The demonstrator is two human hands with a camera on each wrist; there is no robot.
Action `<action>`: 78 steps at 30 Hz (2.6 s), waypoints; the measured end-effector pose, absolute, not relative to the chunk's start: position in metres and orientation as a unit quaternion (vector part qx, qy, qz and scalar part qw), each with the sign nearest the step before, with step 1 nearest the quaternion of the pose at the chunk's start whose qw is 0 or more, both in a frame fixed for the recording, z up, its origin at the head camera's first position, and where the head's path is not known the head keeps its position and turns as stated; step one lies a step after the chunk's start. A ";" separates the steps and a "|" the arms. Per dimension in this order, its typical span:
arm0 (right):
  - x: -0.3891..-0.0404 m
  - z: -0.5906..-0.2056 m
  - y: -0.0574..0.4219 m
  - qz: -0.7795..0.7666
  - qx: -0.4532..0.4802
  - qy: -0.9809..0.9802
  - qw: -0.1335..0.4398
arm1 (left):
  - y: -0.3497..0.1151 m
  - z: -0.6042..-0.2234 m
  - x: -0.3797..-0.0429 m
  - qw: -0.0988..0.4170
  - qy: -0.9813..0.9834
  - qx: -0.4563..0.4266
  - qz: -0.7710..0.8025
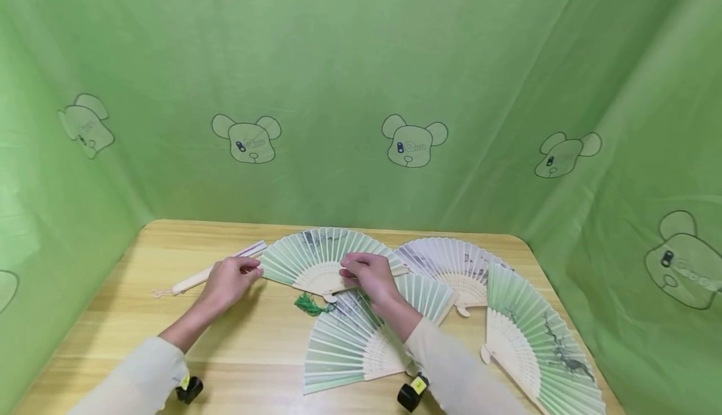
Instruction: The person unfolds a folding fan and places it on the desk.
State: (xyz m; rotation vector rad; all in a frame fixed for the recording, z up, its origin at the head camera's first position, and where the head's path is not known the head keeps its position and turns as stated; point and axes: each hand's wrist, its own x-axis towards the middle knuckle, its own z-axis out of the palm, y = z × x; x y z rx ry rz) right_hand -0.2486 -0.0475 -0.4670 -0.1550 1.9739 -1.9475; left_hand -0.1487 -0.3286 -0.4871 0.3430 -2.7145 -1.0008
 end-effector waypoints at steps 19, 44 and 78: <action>-0.245 -0.466 -0.086 -0.663 -0.100 0.706 0.228 | -0.369 -0.495 -0.138 0.146 -0.955 0.080 -0.247; -0.239 -0.469 -0.114 -0.648 -0.142 0.709 0.241 | -0.396 -0.498 -0.137 0.107 -0.970 0.094 -0.196; -0.228 -0.478 -0.160 -0.671 -0.130 0.677 0.272 | -0.398 -0.496 -0.120 0.091 -0.969 0.082 -0.213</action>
